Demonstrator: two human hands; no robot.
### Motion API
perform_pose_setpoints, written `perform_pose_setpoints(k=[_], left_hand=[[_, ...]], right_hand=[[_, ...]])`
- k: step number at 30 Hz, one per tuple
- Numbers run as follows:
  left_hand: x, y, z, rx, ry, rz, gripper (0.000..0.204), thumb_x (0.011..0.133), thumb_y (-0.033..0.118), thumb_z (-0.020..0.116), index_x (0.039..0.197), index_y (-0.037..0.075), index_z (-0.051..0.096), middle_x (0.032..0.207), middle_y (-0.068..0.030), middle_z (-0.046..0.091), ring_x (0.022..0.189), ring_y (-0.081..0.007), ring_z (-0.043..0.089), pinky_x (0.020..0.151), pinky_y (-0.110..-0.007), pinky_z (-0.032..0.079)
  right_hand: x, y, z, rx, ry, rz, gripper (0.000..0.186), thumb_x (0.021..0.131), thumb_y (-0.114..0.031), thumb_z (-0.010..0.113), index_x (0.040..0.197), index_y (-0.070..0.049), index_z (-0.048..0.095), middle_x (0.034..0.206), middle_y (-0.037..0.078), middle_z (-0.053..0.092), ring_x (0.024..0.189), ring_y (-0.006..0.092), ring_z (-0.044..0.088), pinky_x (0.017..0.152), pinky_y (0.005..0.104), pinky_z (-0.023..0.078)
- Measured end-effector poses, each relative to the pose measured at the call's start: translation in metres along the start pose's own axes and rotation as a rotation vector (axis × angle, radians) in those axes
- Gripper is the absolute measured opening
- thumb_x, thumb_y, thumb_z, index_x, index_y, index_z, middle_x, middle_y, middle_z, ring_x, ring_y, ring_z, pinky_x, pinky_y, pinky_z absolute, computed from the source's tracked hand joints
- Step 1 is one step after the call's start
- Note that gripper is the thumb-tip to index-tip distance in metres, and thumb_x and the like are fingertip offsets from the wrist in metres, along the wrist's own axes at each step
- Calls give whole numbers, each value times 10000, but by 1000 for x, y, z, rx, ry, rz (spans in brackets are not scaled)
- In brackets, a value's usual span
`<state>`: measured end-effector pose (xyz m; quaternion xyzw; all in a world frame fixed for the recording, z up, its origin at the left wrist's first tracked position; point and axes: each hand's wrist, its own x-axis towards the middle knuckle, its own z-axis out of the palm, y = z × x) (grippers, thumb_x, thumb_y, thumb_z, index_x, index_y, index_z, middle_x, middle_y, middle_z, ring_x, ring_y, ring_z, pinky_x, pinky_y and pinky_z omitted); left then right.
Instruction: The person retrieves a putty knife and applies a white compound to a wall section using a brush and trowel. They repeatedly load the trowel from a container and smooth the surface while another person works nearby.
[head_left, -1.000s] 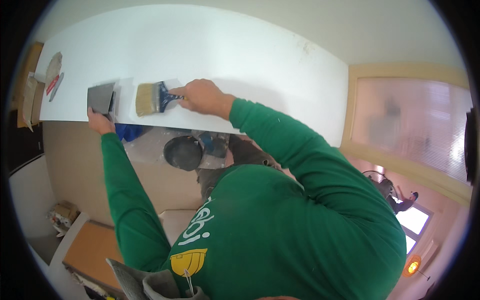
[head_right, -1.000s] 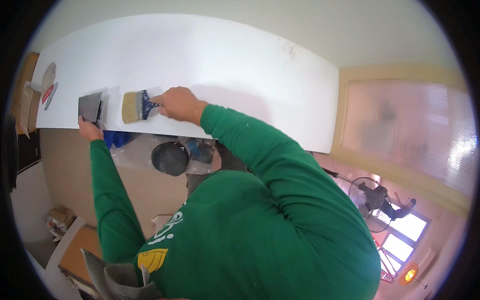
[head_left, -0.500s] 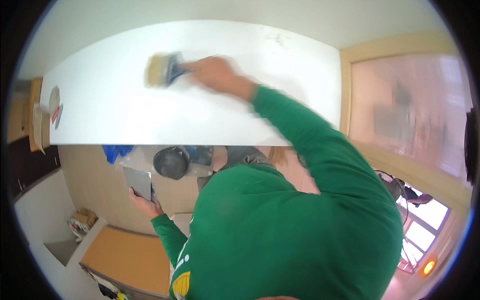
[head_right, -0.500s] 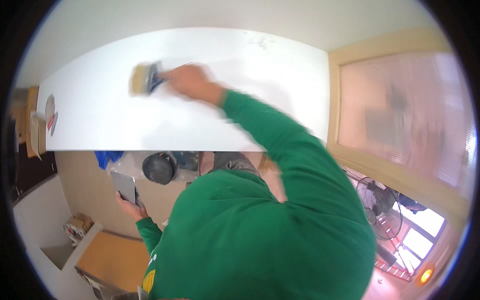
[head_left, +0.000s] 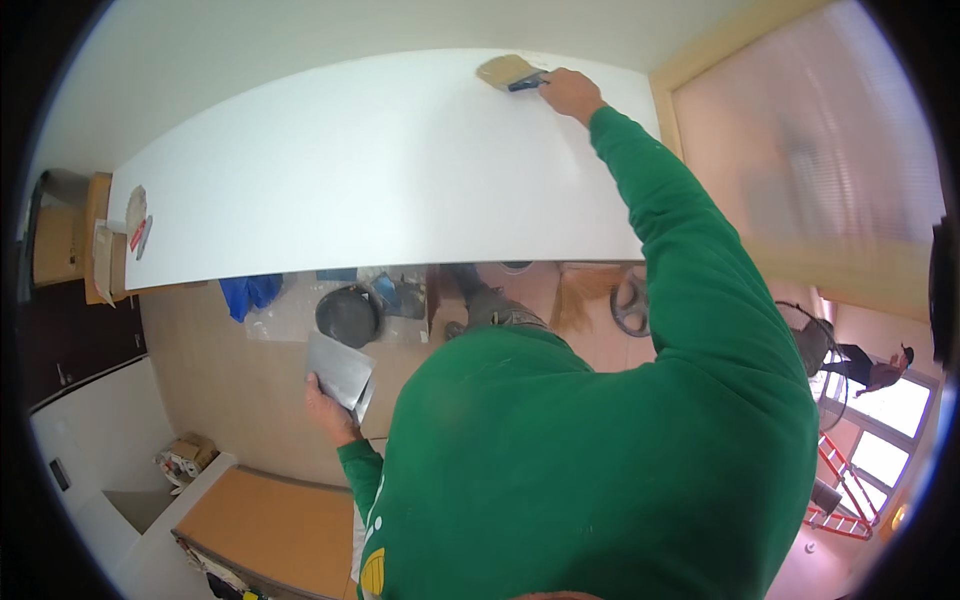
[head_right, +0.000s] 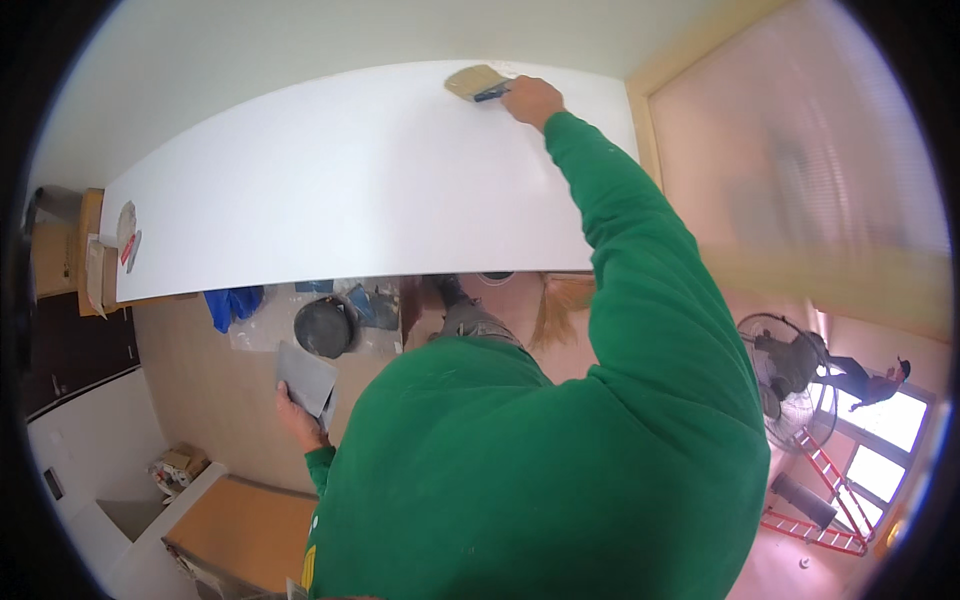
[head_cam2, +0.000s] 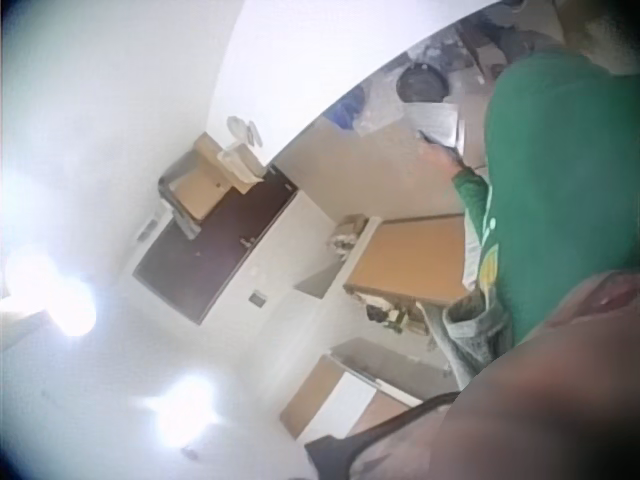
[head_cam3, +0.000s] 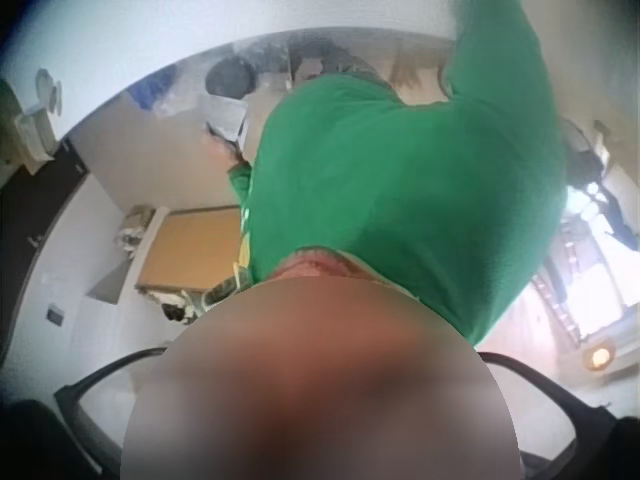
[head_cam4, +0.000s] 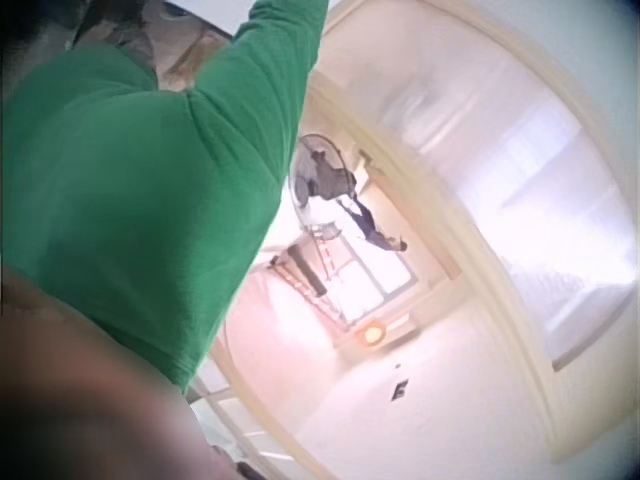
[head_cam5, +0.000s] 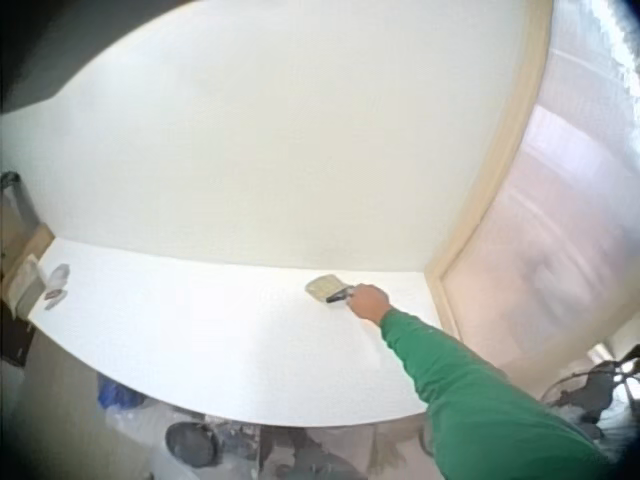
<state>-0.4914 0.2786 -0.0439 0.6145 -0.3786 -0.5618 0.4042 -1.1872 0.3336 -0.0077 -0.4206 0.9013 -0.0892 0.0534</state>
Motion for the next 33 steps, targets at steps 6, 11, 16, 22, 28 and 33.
perform_pose_setpoints(k=[6,11,16,22,28,33], left_hand=[[-20,-30,22,86,-162,62,435,1024,298,564,1158,-106,652,1163,-149,654,1065,-212,612,939,-351,484],[-34,-25,41,-19,-321,18,390,1041,279,539,1105,-84,670,1074,-109,672,988,-169,621,876,-326,497],[-50,-15,45,-5,-395,50,371,1046,270,524,1082,-65,679,1026,-79,681,921,-142,629,838,-301,505],[-59,-32,67,149,-320,78,401,1037,284,509,1105,-81,663,1054,-99,692,957,-186,650,857,-334,512],[-95,-6,139,148,-376,39,395,1046,280,516,1142,-78,655,1121,-100,681,997,-153,632,871,-288,499],[-103,7,189,255,-368,98,398,1050,274,503,1121,-85,662,1075,-99,692,958,-137,629,842,-285,496]], right_hand=[[-148,-15,-76,505,144,335,420,935,-367,639,1215,-61,706,884,156,703,784,251,694,722,375,573],[-250,3,-120,1349,410,360,316,921,-223,704,1045,67,684,716,78,618,580,170,622,574,328,584],[-283,54,-183,1631,530,148,243,940,-200,697,969,40,673,776,63,621,654,156,635,637,319,605],[-261,-13,-107,1282,-93,61,307,951,-301,718,1026,-3,713,864,42,664,718,128,652,647,279,580],[-184,7,-31,988,-454,8,336,917,-315,735,1004,10,733,780,95,717,637,179,708,600,307,581],[-75,130,-40,814,-6,160,416,890,-427,728,848,-13,737,688,80,696,573,132,670,580,274,575]])
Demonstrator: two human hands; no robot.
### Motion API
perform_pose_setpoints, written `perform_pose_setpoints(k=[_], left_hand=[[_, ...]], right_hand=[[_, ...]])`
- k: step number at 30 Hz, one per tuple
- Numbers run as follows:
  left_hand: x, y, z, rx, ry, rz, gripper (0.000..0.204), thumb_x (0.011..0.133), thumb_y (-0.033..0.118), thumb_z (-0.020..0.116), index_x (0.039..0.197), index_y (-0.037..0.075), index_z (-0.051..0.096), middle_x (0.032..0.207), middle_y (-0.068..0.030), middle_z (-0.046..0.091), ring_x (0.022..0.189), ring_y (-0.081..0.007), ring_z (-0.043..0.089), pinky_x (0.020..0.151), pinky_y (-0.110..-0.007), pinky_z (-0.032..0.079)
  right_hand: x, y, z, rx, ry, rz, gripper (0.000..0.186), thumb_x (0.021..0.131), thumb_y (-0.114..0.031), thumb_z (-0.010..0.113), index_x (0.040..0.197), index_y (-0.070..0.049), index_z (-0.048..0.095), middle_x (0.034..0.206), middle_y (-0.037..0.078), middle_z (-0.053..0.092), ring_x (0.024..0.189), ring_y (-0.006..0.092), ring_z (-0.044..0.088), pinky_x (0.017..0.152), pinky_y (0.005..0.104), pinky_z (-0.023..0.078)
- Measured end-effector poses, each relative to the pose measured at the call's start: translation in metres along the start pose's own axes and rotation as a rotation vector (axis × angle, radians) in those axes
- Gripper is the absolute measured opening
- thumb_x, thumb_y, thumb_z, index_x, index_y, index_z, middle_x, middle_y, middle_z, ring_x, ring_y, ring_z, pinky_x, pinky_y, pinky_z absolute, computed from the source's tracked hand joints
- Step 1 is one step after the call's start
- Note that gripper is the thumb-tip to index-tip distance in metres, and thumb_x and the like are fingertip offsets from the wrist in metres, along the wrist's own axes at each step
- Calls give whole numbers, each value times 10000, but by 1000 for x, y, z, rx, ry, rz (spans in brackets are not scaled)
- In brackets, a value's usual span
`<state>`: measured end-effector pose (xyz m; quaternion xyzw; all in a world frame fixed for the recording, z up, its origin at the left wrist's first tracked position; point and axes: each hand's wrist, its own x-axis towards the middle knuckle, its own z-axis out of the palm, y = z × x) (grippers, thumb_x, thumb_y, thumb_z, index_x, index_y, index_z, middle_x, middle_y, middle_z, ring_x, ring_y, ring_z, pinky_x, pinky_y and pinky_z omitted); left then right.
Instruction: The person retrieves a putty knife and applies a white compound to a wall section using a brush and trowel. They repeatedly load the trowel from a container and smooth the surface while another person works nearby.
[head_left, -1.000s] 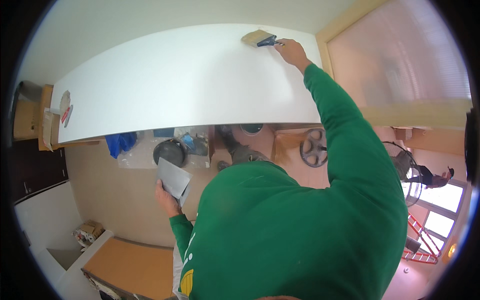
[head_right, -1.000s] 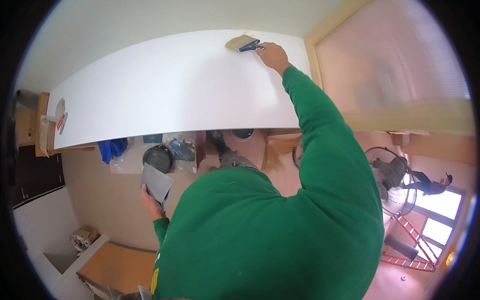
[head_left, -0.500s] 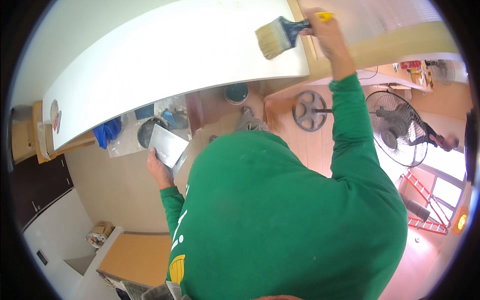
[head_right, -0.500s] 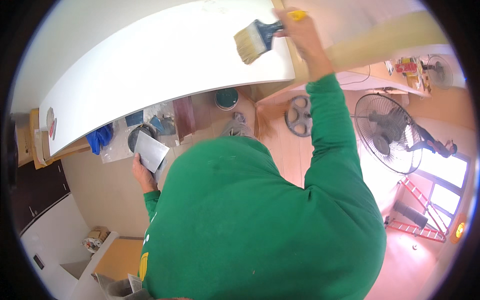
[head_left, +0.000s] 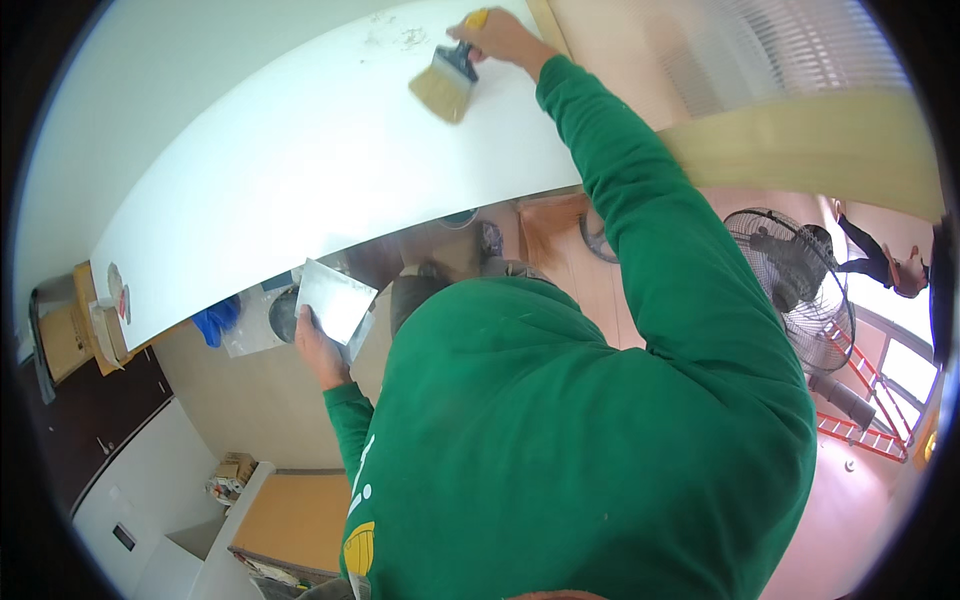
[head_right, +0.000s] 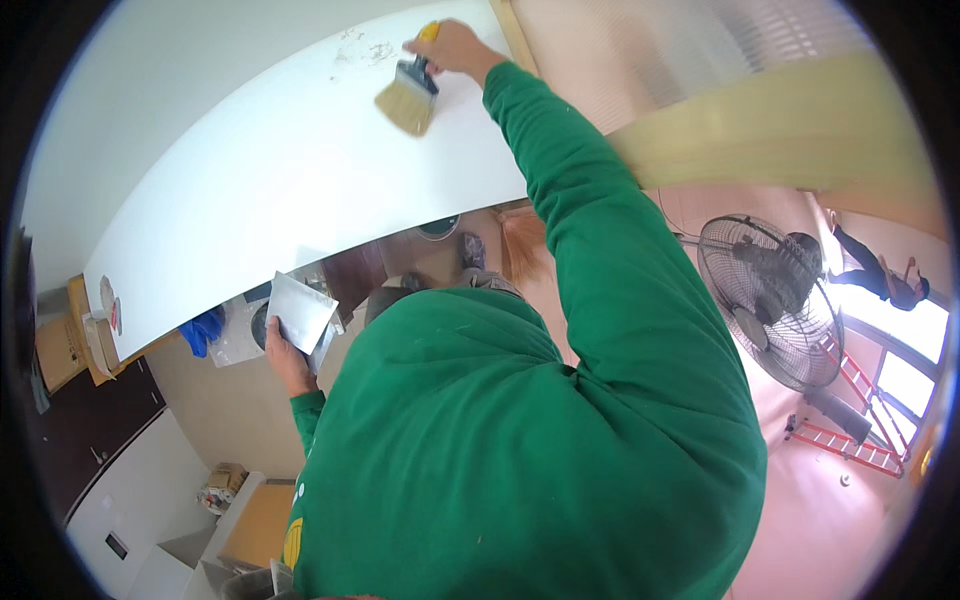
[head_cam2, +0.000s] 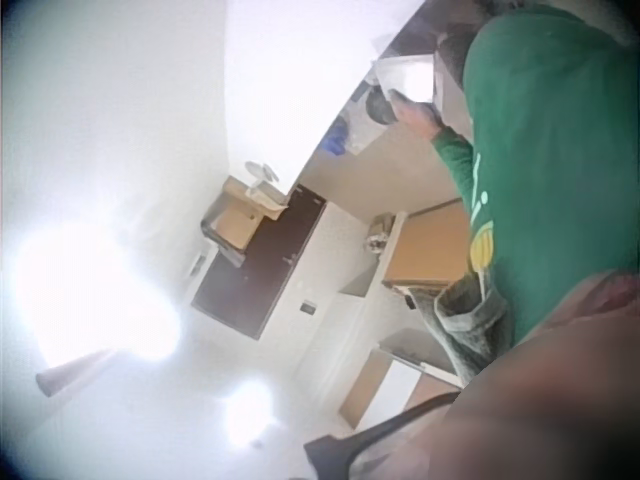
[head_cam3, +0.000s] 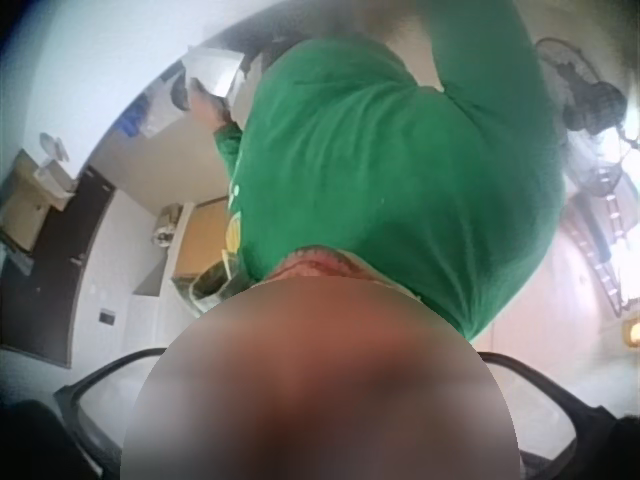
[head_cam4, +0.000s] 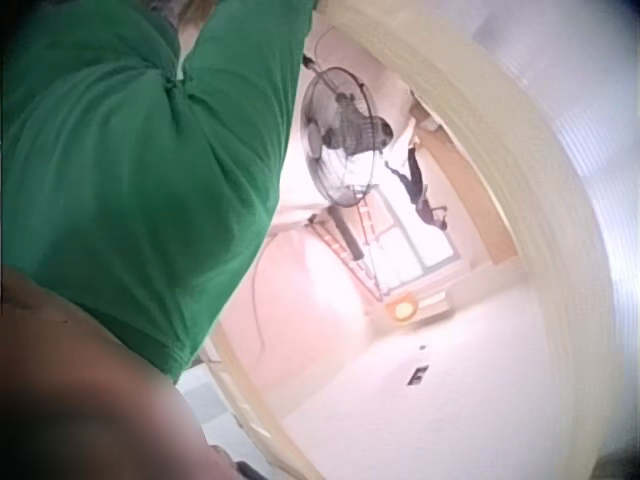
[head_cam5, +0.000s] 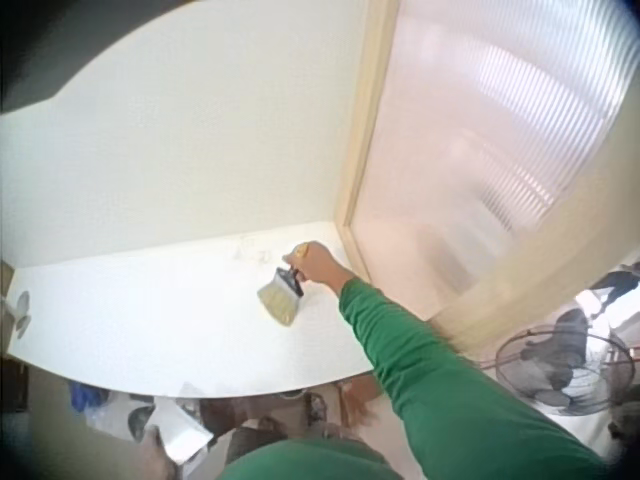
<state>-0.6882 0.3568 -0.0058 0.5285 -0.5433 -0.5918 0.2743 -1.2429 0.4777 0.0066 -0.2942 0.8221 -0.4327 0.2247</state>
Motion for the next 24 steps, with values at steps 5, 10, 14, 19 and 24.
perform_pose_setpoints(k=[5,10,14,19,24], left_hand=[[64,-4,2,102,29,-1,446,1039,282,509,1143,-128,653,1090,-111,695,986,-172,623,903,-316,476],[153,16,20,259,13,49,469,1032,287,519,1190,-138,637,1168,-155,681,1030,-213,625,958,-326,461],[222,20,58,-29,-167,-88,456,1032,307,523,1188,-106,640,1140,-141,679,1018,-207,626,934,-324,474],[271,28,105,119,-485,-30,405,1036,294,531,1124,-81,658,1077,-103,681,954,-169,621,872,-306,485],[291,39,122,268,-630,4,410,1058,312,507,1018,-59,677,919,-61,690,838,-140,608,786,-290,487]], right_hand=[[-54,-104,-43,27,36,8,350,954,-327,641,994,4,746,866,186,737,781,303,708,715,418,550],[-181,-113,-31,-389,288,127,396,914,-369,642,835,15,694,743,273,649,720,447,637,701,487,529],[-210,-29,12,-642,333,371,315,904,-299,626,884,12,674,818,242,680,780,431,666,727,510,531],[-89,-14,26,-689,531,298,255,905,-252,620,957,-4,652,912,241,672,857,412,674,747,523,528],[-20,-42,8,-612,632,167,276,910,-286,625,969,-21,678,886,232,675,846,414,663,772,506,536]])
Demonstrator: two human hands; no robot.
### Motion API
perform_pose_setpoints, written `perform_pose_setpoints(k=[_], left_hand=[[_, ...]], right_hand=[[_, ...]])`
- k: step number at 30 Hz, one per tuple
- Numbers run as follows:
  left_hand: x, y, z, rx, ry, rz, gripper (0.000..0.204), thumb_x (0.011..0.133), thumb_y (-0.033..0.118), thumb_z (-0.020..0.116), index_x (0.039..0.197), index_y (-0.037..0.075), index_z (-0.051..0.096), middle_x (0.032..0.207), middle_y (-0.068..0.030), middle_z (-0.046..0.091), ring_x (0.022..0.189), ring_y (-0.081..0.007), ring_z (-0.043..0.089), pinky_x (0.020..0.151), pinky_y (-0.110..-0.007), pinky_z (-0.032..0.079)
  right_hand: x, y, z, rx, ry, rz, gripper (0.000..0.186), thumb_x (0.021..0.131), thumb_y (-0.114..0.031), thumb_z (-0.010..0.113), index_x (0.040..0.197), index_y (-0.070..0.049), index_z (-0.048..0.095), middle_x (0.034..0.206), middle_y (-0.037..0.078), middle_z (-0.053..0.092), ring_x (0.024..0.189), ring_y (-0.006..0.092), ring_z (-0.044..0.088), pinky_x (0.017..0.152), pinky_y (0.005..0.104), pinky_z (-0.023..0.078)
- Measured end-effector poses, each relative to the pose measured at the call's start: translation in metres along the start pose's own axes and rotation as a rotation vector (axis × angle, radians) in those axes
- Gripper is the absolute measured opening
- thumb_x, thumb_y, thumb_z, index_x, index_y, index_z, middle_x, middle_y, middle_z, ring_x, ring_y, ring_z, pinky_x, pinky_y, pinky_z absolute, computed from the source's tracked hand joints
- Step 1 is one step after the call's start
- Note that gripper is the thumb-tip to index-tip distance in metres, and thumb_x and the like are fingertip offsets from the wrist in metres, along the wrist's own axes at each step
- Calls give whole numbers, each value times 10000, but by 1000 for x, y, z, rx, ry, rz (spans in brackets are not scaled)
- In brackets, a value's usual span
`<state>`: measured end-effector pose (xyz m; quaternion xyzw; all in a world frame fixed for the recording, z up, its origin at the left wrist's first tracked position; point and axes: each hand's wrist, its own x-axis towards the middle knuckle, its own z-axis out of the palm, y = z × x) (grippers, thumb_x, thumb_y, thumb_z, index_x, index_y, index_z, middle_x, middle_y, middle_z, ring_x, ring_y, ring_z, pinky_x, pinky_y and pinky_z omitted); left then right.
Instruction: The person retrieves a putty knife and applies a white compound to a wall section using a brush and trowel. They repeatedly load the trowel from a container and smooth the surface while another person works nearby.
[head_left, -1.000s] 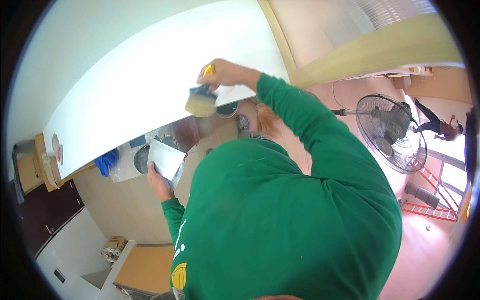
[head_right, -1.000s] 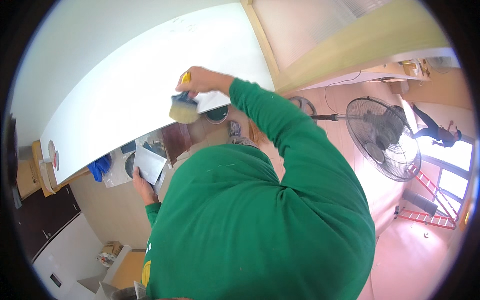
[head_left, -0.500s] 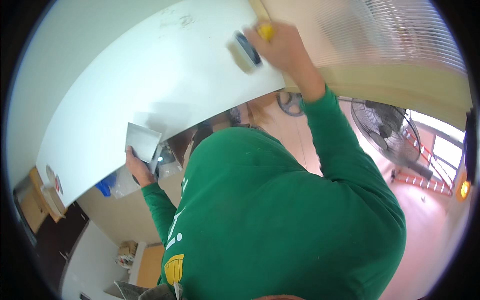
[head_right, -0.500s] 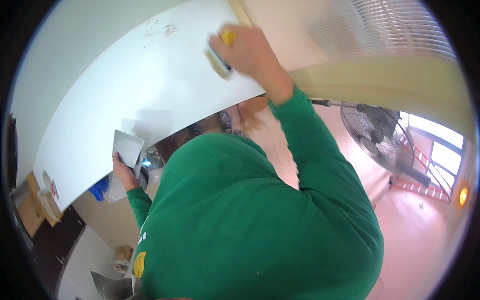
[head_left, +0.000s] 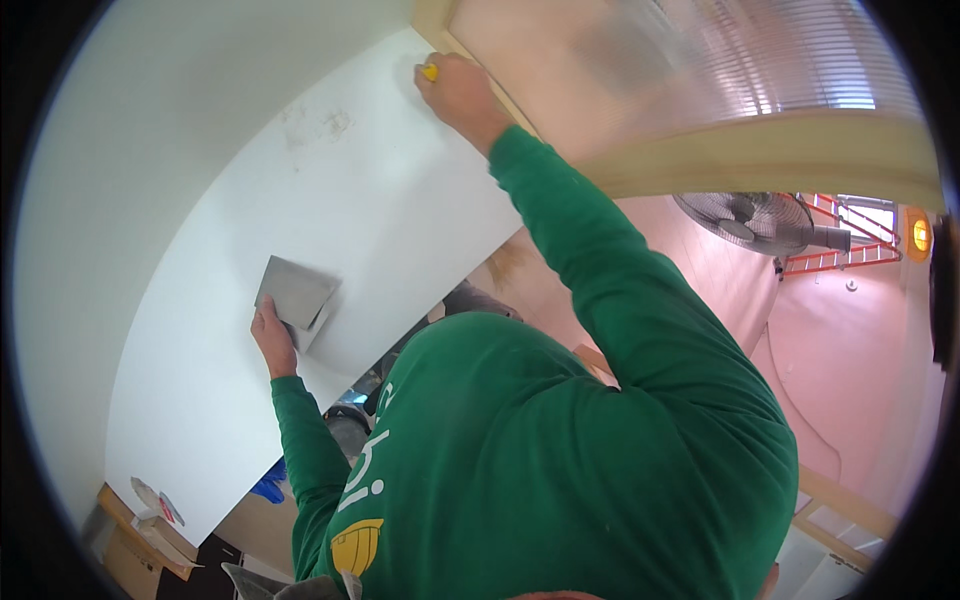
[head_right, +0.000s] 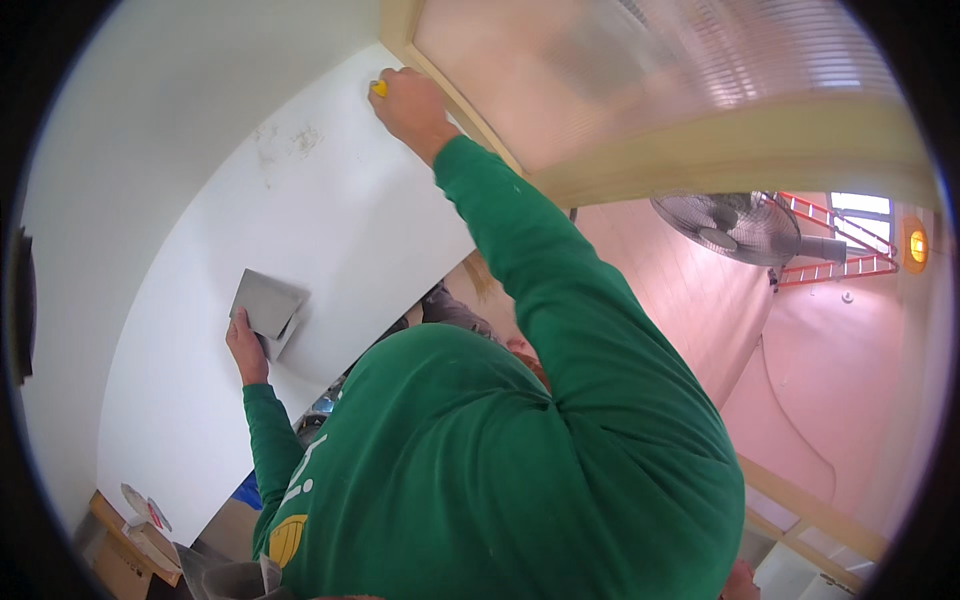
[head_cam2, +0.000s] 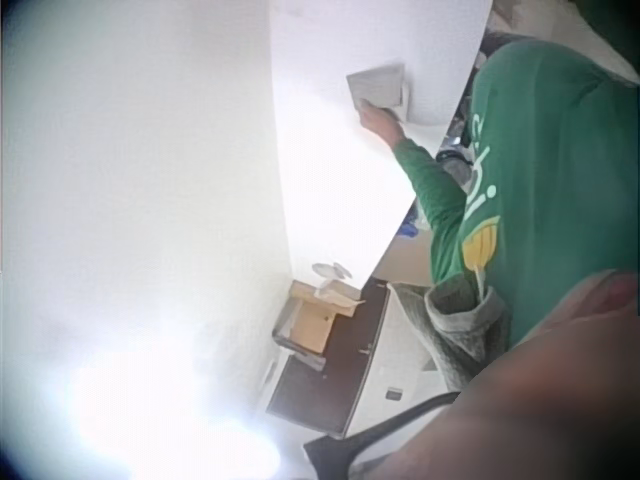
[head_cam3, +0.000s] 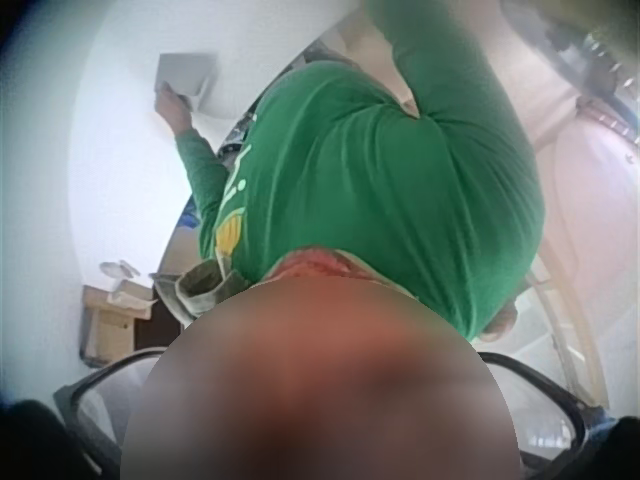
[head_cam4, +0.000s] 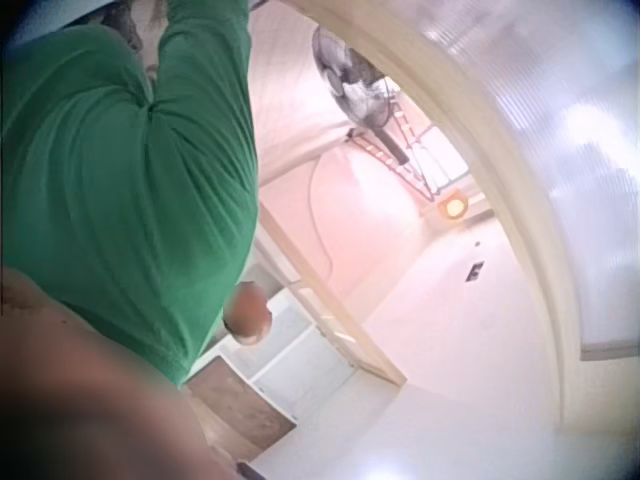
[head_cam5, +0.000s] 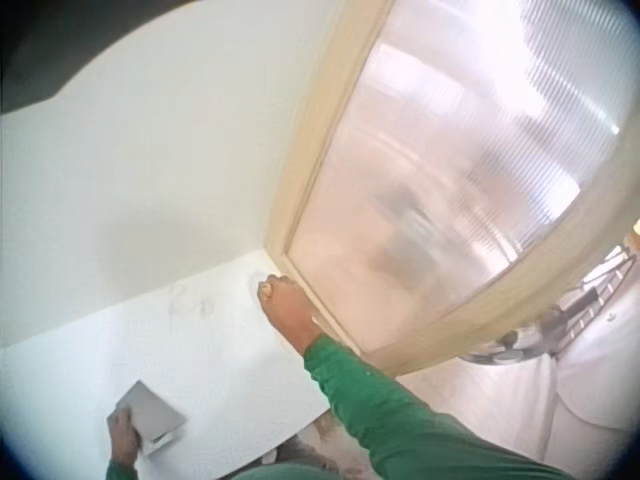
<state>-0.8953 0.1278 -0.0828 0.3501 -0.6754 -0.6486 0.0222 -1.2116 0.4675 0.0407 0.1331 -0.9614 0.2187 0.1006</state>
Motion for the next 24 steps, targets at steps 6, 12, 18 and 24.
perform_pose_setpoints(k=[6,12,18,24], left_hand=[[-9,-19,-12,137,70,27,445,1061,333,504,954,-70,657,847,-82,680,774,-148,581,725,-320,476],[-3,-9,-24,525,91,15,398,1053,313,522,1026,-65,646,822,-123,650,792,-193,590,763,-339,484],[-2,15,-20,401,126,88,364,1053,284,517,1071,-58,640,1115,-164,629,995,-258,613,867,-383,481],[28,6,-34,416,115,138,323,1054,243,512,1064,-55,637,1136,-160,630,986,-265,612,857,-380,479]], right_hand=[[-97,14,-60,-202,-227,292,343,966,-361,600,899,-31,665,848,242,687,849,420,666,750,524,528],[-11,13,20,-144,-15,246,315,964,-336,602,966,-26,657,836,234,689,821,433,666,745,523,533],[89,-16,29,29,-10,190,281,946,-313,631,964,-40,696,865,214,702,816,421,672,729,499,543],[90,0,75,-10,208,-205,210,940,-261,648,975,-63,710,839,218,696,794,416,668,715,483,546]])
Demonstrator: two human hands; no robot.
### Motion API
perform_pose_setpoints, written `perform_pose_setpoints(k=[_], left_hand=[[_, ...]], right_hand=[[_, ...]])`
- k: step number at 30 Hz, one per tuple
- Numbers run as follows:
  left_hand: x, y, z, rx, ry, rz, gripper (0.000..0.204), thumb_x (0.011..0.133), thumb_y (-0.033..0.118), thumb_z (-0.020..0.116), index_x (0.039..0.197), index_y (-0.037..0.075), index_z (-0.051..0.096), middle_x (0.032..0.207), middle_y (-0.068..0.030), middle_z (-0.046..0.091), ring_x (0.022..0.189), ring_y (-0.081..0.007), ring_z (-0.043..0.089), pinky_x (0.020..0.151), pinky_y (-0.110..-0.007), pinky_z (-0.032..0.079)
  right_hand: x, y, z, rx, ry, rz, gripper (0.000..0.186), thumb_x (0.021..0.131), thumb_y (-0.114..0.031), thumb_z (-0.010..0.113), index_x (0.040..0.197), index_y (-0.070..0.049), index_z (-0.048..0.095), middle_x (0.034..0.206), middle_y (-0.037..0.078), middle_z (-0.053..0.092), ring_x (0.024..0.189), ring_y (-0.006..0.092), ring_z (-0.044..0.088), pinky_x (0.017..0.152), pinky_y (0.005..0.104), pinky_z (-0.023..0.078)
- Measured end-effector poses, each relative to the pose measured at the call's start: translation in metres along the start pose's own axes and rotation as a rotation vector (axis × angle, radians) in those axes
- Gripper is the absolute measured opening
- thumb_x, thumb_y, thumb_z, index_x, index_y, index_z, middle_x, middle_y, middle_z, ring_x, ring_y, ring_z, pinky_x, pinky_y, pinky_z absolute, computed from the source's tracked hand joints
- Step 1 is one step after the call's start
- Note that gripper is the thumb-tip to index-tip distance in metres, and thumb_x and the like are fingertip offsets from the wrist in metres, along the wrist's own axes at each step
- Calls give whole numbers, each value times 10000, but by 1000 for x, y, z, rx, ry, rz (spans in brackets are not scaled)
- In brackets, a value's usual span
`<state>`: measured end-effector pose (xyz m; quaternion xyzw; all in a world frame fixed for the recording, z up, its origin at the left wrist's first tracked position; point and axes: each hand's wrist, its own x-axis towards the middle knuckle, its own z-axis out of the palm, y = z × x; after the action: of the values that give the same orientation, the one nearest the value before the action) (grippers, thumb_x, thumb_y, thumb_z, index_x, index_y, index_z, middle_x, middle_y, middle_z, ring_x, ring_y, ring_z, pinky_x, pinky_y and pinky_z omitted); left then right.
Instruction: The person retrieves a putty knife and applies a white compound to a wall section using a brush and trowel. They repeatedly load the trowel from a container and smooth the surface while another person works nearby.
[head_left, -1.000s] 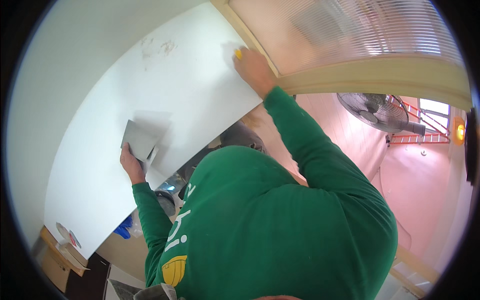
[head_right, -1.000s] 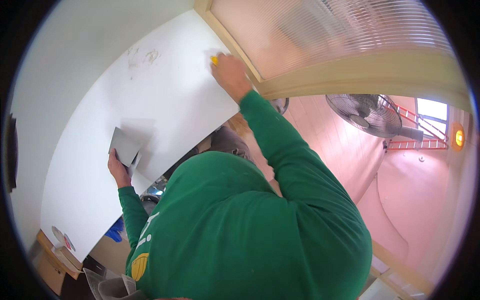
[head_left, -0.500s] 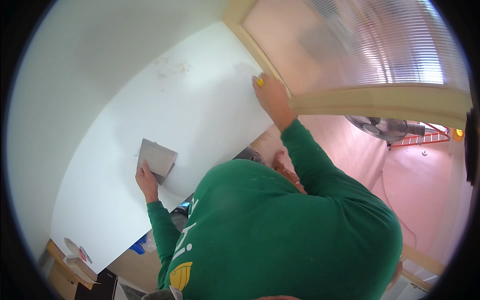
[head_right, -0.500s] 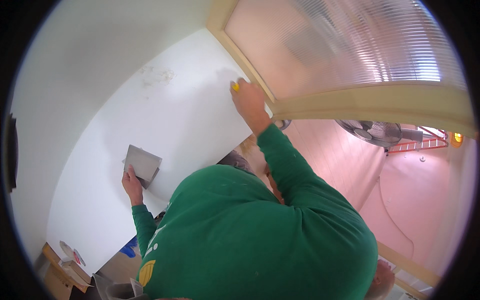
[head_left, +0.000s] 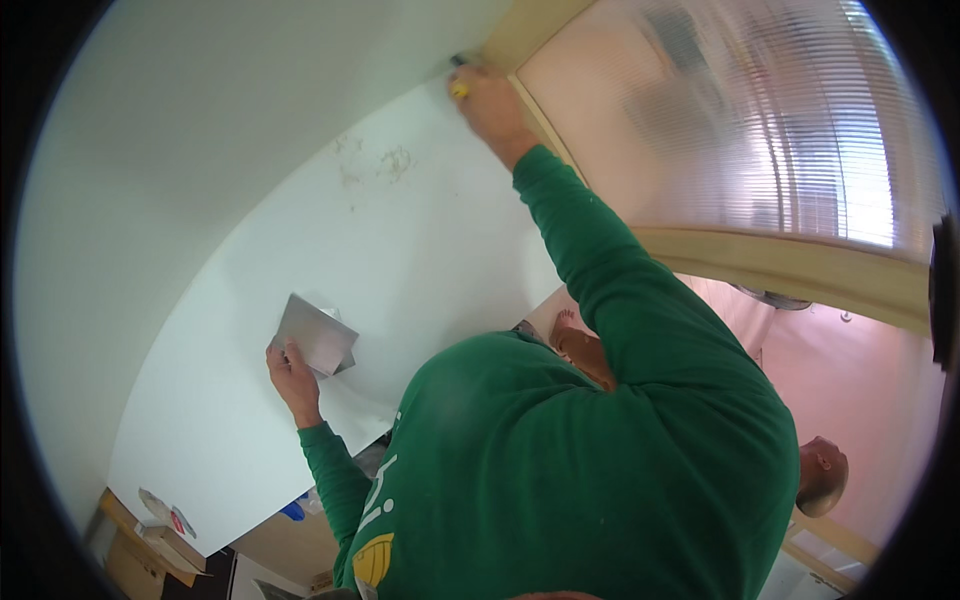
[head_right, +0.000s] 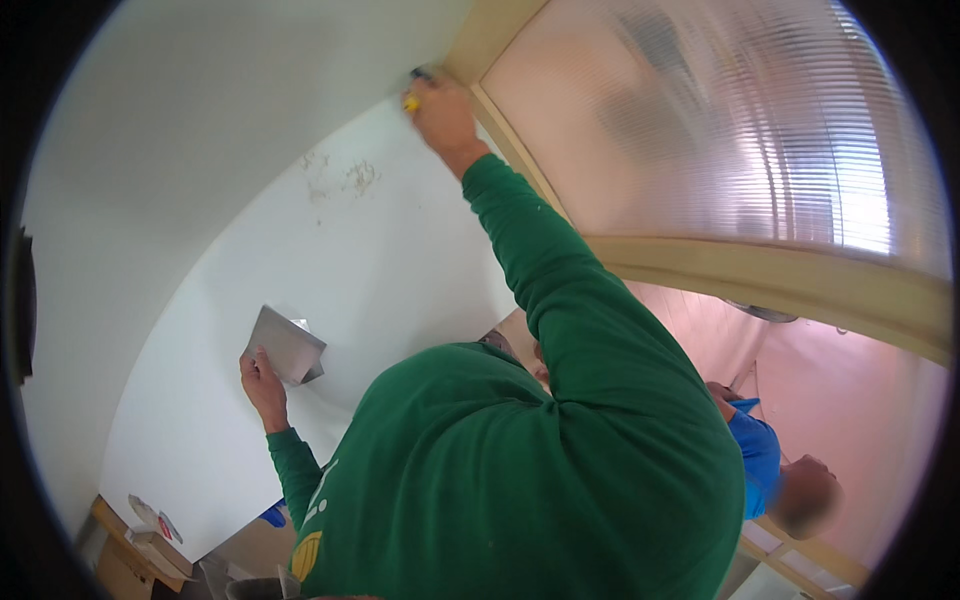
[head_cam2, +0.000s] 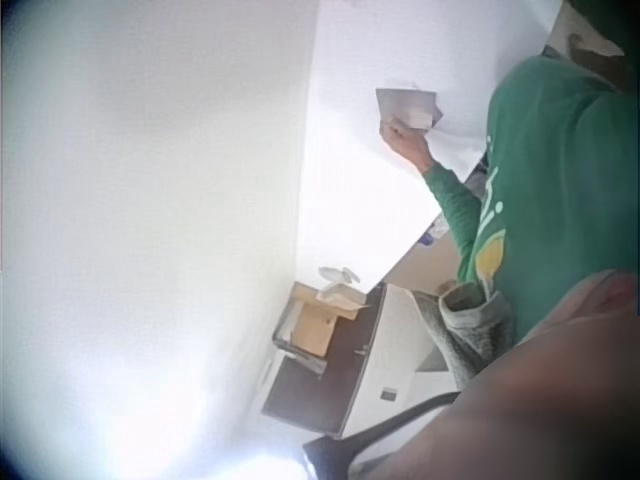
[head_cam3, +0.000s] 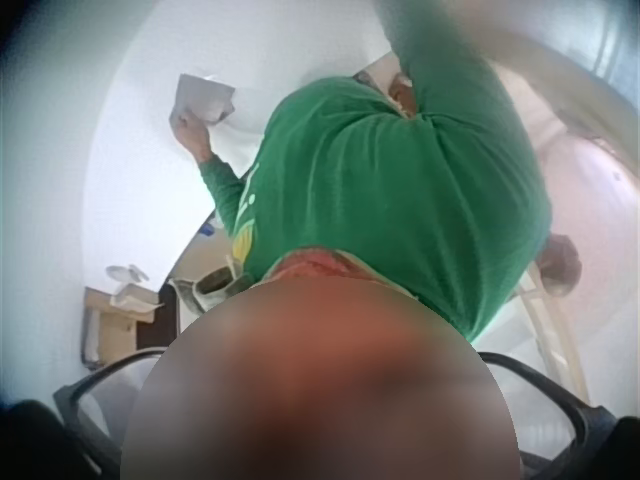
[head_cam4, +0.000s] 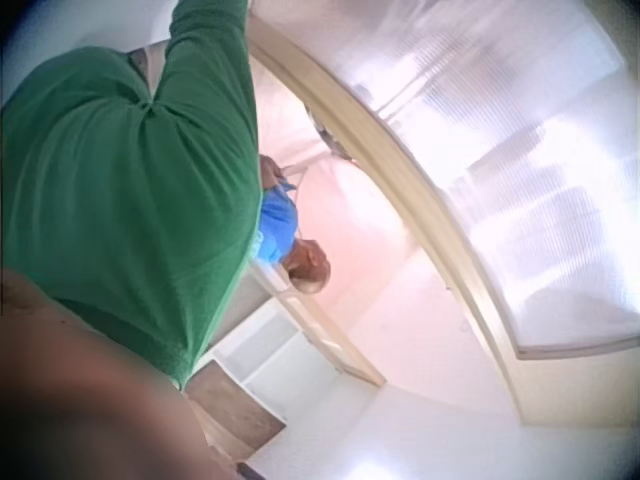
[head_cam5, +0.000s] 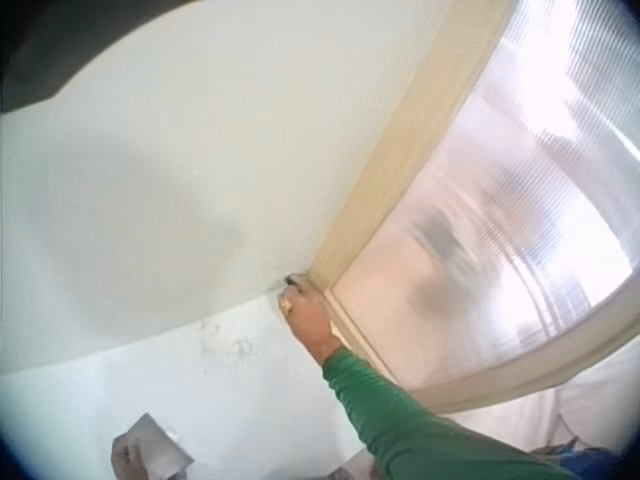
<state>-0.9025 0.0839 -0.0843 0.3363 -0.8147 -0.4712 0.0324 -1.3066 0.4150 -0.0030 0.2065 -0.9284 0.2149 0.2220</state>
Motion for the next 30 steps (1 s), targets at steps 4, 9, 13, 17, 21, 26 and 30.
perform_pose_setpoints(k=[4,9,13,17,21,26,30], left_hand=[[10,43,-14,-199,46,-27,305,1070,249,510,997,-22,630,855,-71,634,770,-139,534,715,-299,450],[24,59,-19,-354,14,-74,360,1083,313,489,1034,-16,627,862,-32,631,749,-110,530,672,-279,454],[28,80,-13,-515,-4,-161,380,1083,340,478,1082,-17,608,881,-46,630,749,-123,570,667,-286,485],[42,83,-15,-488,-152,-169,387,1074,345,488,1078,-26,599,871,-70,643,726,-142,608,653,-292,499],[70,75,-5,-396,-208,-101,378,1053,312,514,966,-40,623,778,-87,656,650,-146,605,592,-287,480],[100,79,10,-378,-179,-94,409,1029,320,567,847,-41,624,694,-81,631,580,-145,599,553,-289,488],[121,76,23,-368,-164,-111,397,1010,313,604,822,-36,624,642,-71,597,508,-150,573,486,-294,471]], right_hand=[[6,-35,-5,74,-100,174,188,936,-243,652,975,-70,714,869,228,694,768,416,668,700,486,547],[4,-24,5,123,-111,227,253,943,-293,641,1014,-59,710,841,220,692,761,422,662,712,495,539],[14,-26,-17,46,-154,340,227,948,-274,631,1041,-83,711,892,213,700,818,422,663,747,484,541],[-8,-49,-8,186,-227,153,197,938,-250,632,1035,-98,713,1000,211,702,901,423,659,795,487,538],[-33,-89,-33,372,-263,6,136,871,-107,644,993,-98,703,983,208,693,926,420,655,816,487,534],[-20,-52,-49,278,-95,307,174,937,-221,671,991,-62,714,927,212,704,842,422,666,750,466,542],[-46,-111,-11,282,-224,227,221,926,-244,687,1033,-53,714,985,222,700,860,440,661,784,461,551]])
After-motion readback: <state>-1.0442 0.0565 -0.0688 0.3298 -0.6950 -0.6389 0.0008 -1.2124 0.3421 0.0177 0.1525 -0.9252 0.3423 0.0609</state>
